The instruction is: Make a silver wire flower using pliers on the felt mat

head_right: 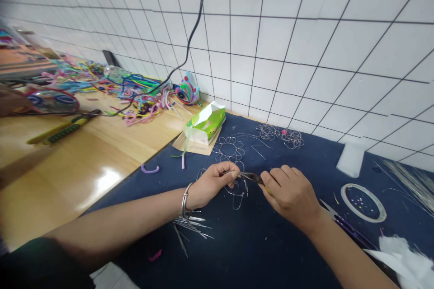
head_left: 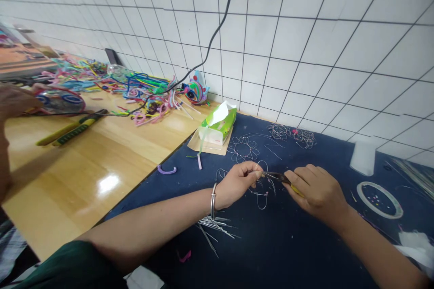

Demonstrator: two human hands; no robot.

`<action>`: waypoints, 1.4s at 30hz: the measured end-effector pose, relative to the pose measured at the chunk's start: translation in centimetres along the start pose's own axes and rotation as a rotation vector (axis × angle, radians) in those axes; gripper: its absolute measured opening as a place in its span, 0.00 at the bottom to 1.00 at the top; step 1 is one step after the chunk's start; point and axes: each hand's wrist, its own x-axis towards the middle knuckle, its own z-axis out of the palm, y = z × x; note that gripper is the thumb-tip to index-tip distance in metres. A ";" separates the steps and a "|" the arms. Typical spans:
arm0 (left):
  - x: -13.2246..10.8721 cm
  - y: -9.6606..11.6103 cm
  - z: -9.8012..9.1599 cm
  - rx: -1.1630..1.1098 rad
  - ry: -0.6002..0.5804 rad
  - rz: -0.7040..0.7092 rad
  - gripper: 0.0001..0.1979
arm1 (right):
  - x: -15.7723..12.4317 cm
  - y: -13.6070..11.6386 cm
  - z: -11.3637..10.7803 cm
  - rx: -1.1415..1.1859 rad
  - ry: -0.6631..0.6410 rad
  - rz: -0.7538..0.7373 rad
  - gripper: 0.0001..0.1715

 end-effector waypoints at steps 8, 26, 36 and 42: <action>-0.1 -0.3 0.0 0.008 0.012 0.010 0.08 | -0.2 0.0 0.3 0.017 -0.016 0.001 0.11; -0.2 -0.4 -0.1 0.131 0.016 0.038 0.09 | -0.6 0.2 1.0 0.115 -0.051 0.055 0.10; 0.1 -0.4 -0.2 0.132 -0.020 0.034 0.09 | -0.7 0.3 1.3 0.185 -0.055 0.095 0.10; 0.2 -0.4 -0.3 0.161 -0.020 0.028 0.09 | -0.6 0.3 1.3 0.215 -0.048 0.100 0.09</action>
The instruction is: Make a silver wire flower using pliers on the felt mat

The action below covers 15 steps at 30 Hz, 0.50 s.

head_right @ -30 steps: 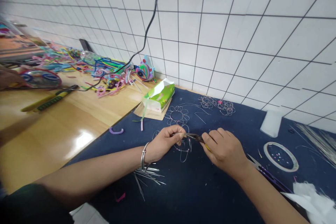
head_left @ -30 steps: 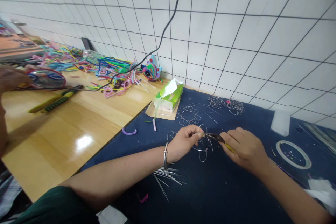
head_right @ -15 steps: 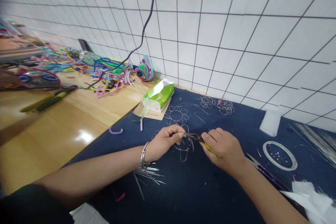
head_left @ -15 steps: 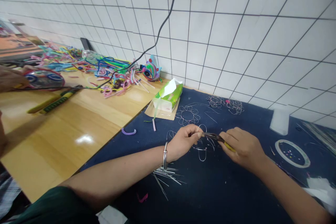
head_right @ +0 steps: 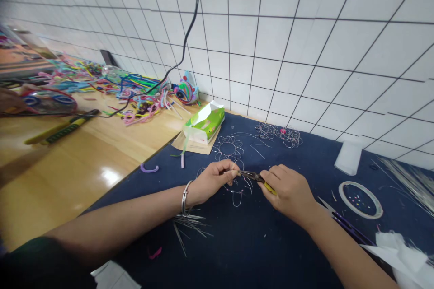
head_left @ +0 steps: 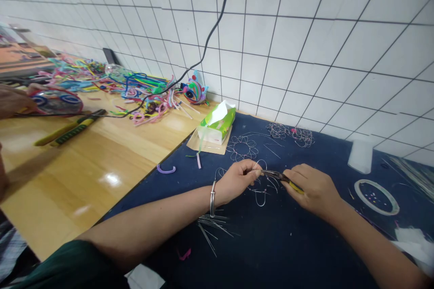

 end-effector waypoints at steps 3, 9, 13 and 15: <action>0.1 -0.1 0.0 0.012 0.002 -0.002 0.08 | 0.0 0.0 -0.1 0.014 -0.017 0.005 0.10; 0.2 -0.3 -0.2 0.050 -0.005 0.008 0.09 | 0.0 0.0 -0.2 0.036 -0.060 0.024 0.10; 0.2 -0.4 -0.2 0.048 -0.013 0.011 0.09 | 0.0 0.1 -0.3 0.039 -0.078 0.024 0.10; 0.1 -0.4 -0.1 0.044 -0.015 0.013 0.09 | -0.1 0.1 -0.3 0.040 -0.085 0.026 0.10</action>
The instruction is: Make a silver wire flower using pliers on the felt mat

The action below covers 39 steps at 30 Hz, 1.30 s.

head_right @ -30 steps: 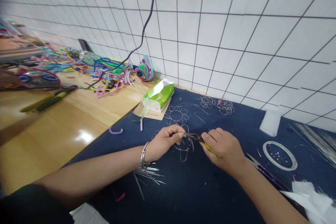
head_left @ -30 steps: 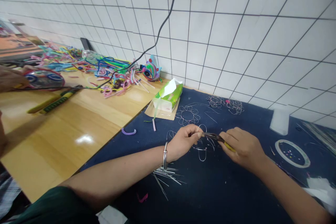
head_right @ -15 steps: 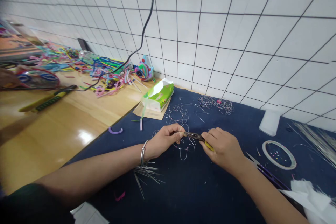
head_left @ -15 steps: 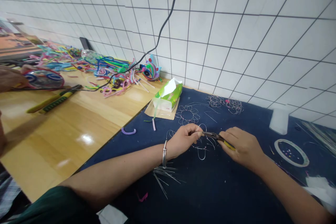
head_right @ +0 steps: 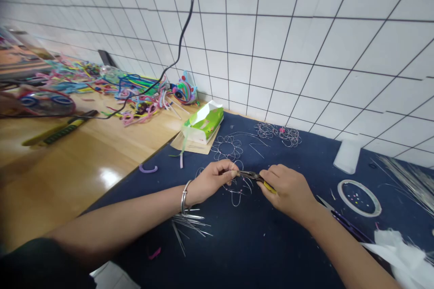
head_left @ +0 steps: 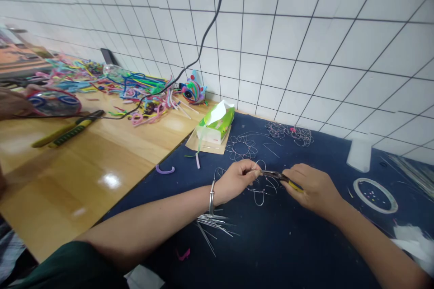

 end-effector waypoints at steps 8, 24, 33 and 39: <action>0.0 0.4 0.0 -0.017 0.005 -0.017 0.09 | 0.2 0.1 -0.3 0.011 0.000 0.027 0.11; 0.1 0.3 -0.2 -0.091 0.007 -0.077 0.11 | 0.2 1.2 -0.8 -0.028 0.056 0.020 0.11; 0.2 0.0 -0.3 0.064 -0.011 -0.037 0.11 | 0.6 0.6 -2.8 -0.299 0.052 -0.146 0.13; 0.4 0.1 -0.6 0.294 0.027 0.097 0.07 | 0.4 -0.1 -3.9 -0.415 0.055 -0.268 0.15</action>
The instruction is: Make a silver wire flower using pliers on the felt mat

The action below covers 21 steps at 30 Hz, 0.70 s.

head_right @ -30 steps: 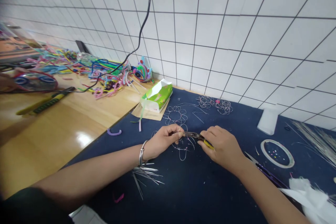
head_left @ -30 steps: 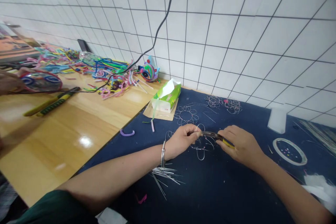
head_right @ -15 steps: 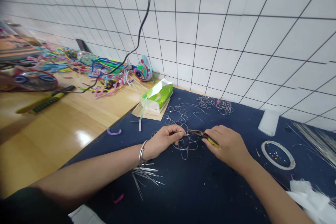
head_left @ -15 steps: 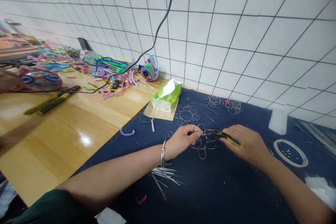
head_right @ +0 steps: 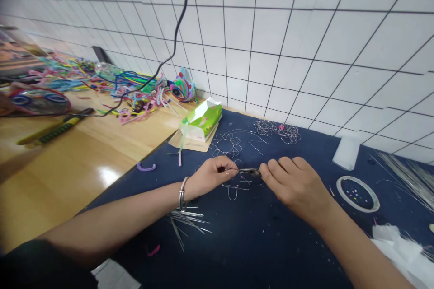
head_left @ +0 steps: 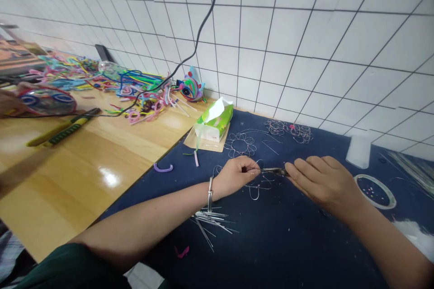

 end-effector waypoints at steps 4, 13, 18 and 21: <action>0.1 0.3 -0.3 0.114 -0.030 0.099 0.05 | 0.0 -0.3 -0.3 -0.023 -0.014 -0.045 0.17; -0.7 1.4 -0.6 0.479 -0.007 0.154 0.07 | 0.6 -1.9 -0.9 0.022 -0.083 0.085 0.11; -1.0 1.9 -0.6 0.585 0.004 0.181 0.08 | 0.8 -2.3 -0.8 0.126 -0.106 0.194 0.10; -1.0 1.9 -0.5 0.569 0.038 0.169 0.07 | 0.6 -2.4 -0.2 0.188 -0.104 0.284 0.10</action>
